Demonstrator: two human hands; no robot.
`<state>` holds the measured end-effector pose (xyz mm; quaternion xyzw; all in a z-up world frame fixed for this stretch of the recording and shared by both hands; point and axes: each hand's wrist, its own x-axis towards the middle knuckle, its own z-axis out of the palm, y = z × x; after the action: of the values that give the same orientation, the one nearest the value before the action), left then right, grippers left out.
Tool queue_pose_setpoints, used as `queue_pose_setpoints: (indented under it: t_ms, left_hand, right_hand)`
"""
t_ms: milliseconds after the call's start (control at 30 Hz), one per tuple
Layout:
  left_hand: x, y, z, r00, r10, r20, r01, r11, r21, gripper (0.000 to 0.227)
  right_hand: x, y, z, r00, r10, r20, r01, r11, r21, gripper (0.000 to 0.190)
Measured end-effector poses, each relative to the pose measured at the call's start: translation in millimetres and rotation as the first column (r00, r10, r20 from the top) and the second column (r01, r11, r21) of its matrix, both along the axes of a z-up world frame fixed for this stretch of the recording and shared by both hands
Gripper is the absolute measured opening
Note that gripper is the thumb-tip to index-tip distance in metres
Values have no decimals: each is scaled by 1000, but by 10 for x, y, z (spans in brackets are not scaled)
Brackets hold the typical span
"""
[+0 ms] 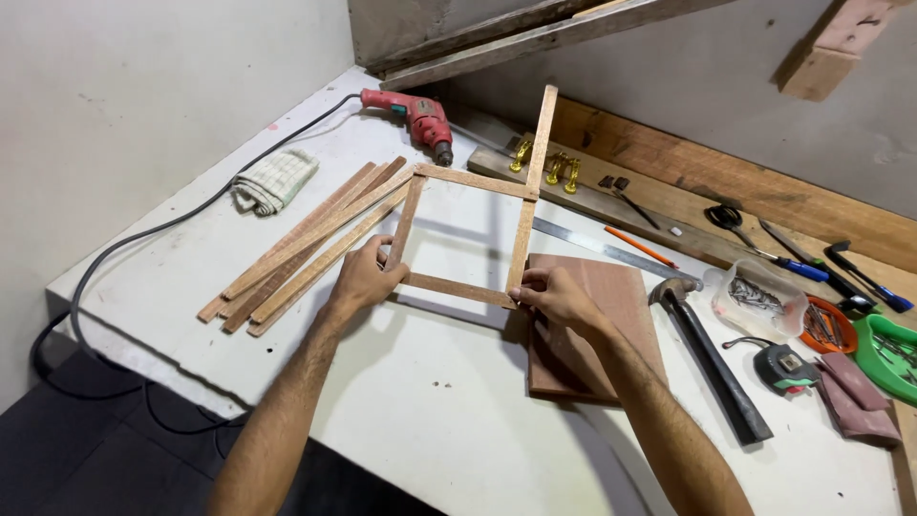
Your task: The person assembles a small rectangular frame from thin wooden strips at a workbench. They hold a strip against a board, hammer nails into the joints, position the frame upright, sort through nail containers, measure and align additional strips, and press strips against a wooden panel to check fit.
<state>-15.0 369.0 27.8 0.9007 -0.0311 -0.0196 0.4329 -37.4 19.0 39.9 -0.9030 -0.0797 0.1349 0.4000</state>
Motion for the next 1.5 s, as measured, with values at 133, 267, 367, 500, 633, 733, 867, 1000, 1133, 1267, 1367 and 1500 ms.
queue_pose_setpoints:
  t_ms: [133, 267, 367, 500, 633, 733, 867, 1000, 1133, 1267, 1367, 1500]
  left_hand:
    - [-117, 180, -82, 995, 80, 67, -79, 997, -26, 63]
    - [-147, 297, -100, 994, 112, 5, -112, 994, 18, 57]
    - [-112, 398, -187, 998, 56, 28, -58, 996, 74, 52]
    - [-26, 502, -286, 996, 14, 83, -24, 991, 132, 43]
    - [-60, 546, -62, 999, 30, 28, -35, 972, 232, 40]
    - [-32, 597, -44, 990, -4, 141, -37, 958, 283, 45]
    - [44, 588, -40, 1000, -30, -8, 31, 951, 307, 44]
    - [257, 558, -141, 998, -60, -1, 58, 965, 257, 46]
    - [369, 528, -154, 997, -73, 21, 67, 974, 218, 45]
    - [459, 612, -96, 997, -38, 74, 32, 996, 84, 46]
    - [485, 772, -30, 990, 2, 141, -9, 999, 50, 43]
    - [499, 1084, -61, 952, 107, 286, -60, 984, -170, 43]
  right_hand:
    - [-27, 184, -29, 995, 18, -94, -7, 993, 116, 29]
    - [-73, 347, -36, 977, 20, -211, 17, 985, 172, 30]
    - [-131, 437, -38, 961, 55, -272, 9, 974, 227, 31]
    - [-210, 615, 52, 953, 12, -301, 50, 979, 198, 45]
    - [-82, 711, -1, 947, -24, -321, 82, 982, 168, 66]
    - [4, 678, -109, 950, -25, -310, 72, 987, 141, 77]
    - [55, 665, 19, 969, -70, -238, 78, 997, 27, 85]
    - [103, 625, 159, 963, -104, -248, 126, 989, 77, 87]
    - [112, 643, 281, 956, -122, -268, 151, 985, 88, 85]
    - [148, 711, 402, 954, -150, -261, 192, 971, 145, 86]
    - [260, 889, 459, 964, -129, -232, 179, 962, 207, 85]
    - [587, 1304, 555, 987, -132, -95, 144, 979, 141, 81]
